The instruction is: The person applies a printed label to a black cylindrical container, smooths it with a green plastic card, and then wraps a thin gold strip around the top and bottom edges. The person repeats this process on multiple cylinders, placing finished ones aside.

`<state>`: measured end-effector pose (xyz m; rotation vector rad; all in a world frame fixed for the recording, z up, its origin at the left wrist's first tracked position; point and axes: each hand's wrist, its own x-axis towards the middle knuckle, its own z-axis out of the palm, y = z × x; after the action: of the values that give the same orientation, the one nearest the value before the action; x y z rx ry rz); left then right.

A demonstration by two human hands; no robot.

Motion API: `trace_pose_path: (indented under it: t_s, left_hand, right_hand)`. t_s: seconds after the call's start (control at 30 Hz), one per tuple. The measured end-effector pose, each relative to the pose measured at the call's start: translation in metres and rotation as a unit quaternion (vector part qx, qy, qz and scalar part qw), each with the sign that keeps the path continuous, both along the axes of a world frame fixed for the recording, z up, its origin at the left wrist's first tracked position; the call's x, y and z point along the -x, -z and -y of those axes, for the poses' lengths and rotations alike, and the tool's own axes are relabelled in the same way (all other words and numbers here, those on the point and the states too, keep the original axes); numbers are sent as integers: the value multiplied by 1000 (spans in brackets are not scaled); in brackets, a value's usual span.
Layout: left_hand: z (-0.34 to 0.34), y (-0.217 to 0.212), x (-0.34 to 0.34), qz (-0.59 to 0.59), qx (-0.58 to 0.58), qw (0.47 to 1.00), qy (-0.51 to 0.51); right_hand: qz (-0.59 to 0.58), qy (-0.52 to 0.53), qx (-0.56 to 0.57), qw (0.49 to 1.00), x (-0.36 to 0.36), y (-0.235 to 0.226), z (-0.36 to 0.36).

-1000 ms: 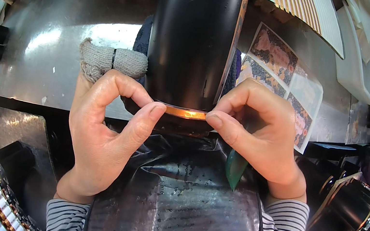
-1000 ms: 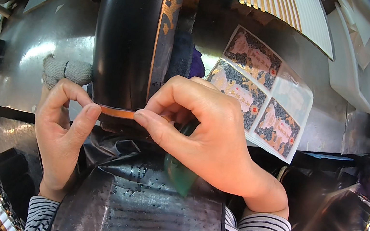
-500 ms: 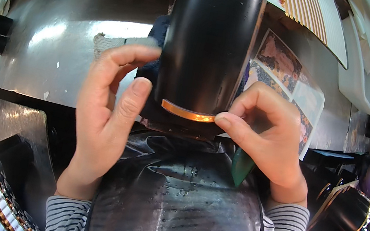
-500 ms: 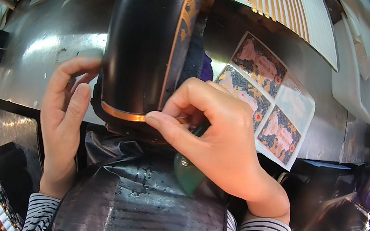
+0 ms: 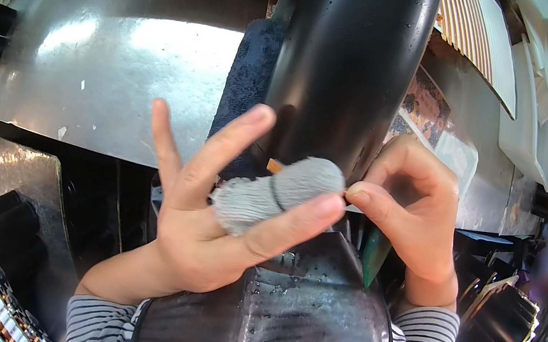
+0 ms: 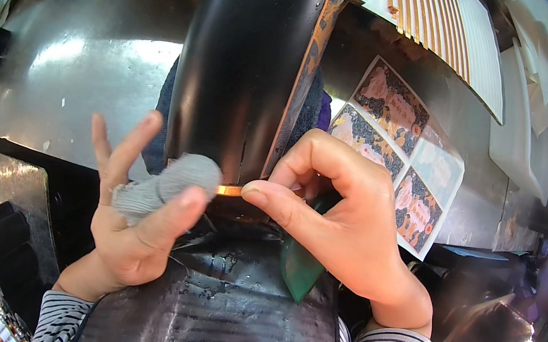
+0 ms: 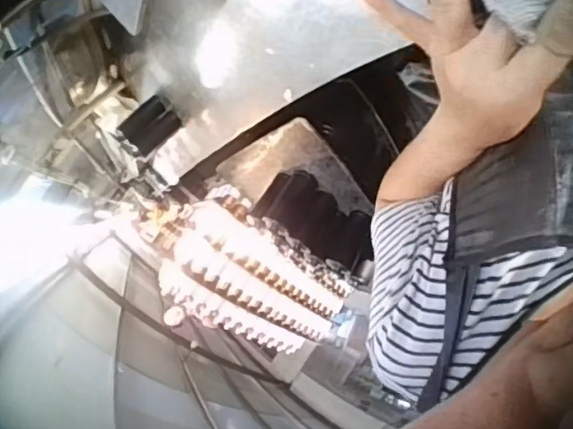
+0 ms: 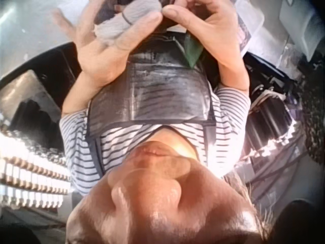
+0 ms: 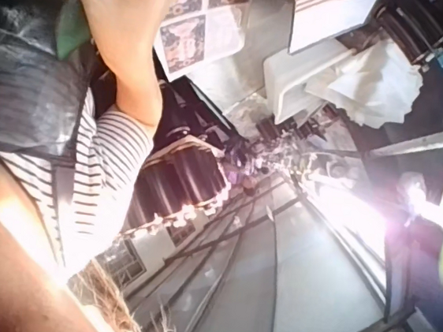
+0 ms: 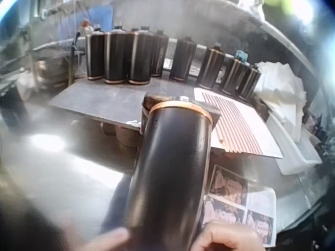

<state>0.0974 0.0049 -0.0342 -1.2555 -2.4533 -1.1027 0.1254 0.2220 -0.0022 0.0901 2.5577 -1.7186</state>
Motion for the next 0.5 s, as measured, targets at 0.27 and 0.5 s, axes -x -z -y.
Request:
trace_pose_path:
  t_s: [0.27, 0.5]
  left_hand:
    - [18, 33, 7, 190, -81, 977, -43]
    - [6, 19, 2, 135, -98, 986, 4]
  right_hand:
    - [6, 7, -10, 1000, -1, 0, 0]
    - [28, 13, 4, 1000, 1, 5, -3]
